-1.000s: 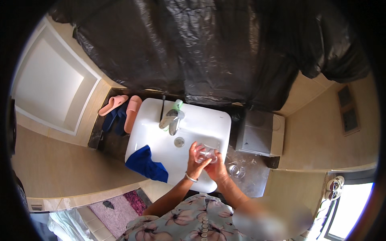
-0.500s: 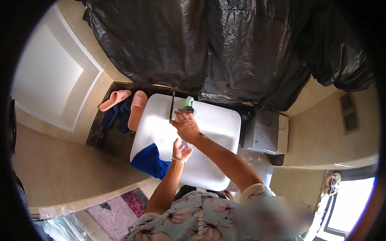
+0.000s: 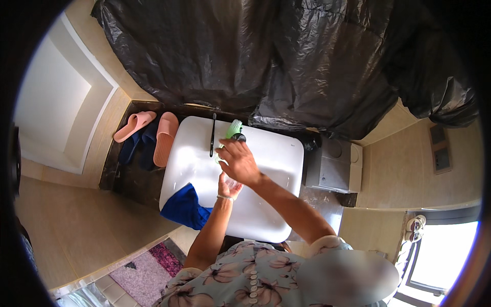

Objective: The person folds several towels and places them on a windowsill. They then wash their hands at the sink, dry them with a blue cloth, and wipe the countertop. Finally, they arrange a pair of pink slippers and a pair of blue slippers on the floor.

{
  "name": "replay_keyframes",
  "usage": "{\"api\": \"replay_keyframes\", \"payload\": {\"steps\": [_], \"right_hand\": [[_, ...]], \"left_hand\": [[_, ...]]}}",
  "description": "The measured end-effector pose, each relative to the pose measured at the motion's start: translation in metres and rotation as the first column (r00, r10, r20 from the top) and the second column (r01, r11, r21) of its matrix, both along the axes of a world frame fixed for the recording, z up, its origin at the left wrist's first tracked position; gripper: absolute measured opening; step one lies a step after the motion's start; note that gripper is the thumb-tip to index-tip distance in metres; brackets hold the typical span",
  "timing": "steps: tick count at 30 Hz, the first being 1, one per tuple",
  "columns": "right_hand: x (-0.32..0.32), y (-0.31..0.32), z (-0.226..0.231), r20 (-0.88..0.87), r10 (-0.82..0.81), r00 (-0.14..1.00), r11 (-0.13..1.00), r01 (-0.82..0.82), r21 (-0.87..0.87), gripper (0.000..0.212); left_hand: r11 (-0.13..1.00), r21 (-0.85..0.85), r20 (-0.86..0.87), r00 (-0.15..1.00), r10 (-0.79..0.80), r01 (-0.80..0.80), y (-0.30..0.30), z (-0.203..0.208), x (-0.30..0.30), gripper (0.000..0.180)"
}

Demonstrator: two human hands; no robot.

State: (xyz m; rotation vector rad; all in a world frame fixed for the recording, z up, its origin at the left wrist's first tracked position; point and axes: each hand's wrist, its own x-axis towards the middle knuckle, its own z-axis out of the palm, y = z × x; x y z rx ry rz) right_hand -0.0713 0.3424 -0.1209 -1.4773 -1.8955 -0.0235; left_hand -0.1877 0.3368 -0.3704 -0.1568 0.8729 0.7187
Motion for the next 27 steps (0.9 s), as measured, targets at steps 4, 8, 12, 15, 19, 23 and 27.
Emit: {"api": "replay_keyframes", "payload": {"steps": [4,8,12,15,19,23,27], "right_hand": [[-0.004,-0.060,-0.060,-0.191,-0.236,0.953,0.962,0.201,-0.184,0.046],[-0.040,-0.064,-0.099,-0.204,-0.264,0.942,0.920,0.183,-0.347,0.067],[-0.048,-0.081,-0.118,-0.319,-0.224,0.921,0.967,0.169,-0.191,0.073],[-0.042,-0.087,-0.135,-0.328,-0.345,0.880,0.887,0.190,-0.421,0.070],[-0.019,-0.075,-0.171,-0.257,-0.426,0.868,0.803,0.232,-0.549,0.063],[-0.010,-0.037,-0.172,-0.183,-0.440,0.879,0.735,0.235,-0.636,0.052],[0.011,-0.013,-0.202,-0.195,-0.336,0.921,0.535,0.017,-0.845,0.052]], "left_hand": [[0.996,0.075,0.197,0.980,0.034,-0.050,0.006,-0.009,0.008,0.058],[0.973,0.212,0.501,0.865,-0.026,-0.093,0.006,-0.021,0.006,0.079],[0.982,0.118,0.324,0.941,0.100,-0.145,-0.004,0.003,0.011,0.083],[0.978,-0.089,0.124,0.972,0.198,-0.188,-0.012,-0.002,0.006,0.081],[0.984,0.092,0.105,0.984,0.144,-0.154,-0.013,-0.008,0.003,0.071],[0.970,0.217,-0.161,0.984,-0.079,0.113,-0.002,0.005,-0.017,0.055],[0.865,0.327,-0.140,0.925,-0.354,0.381,0.010,0.001,-0.042,0.059]]}}
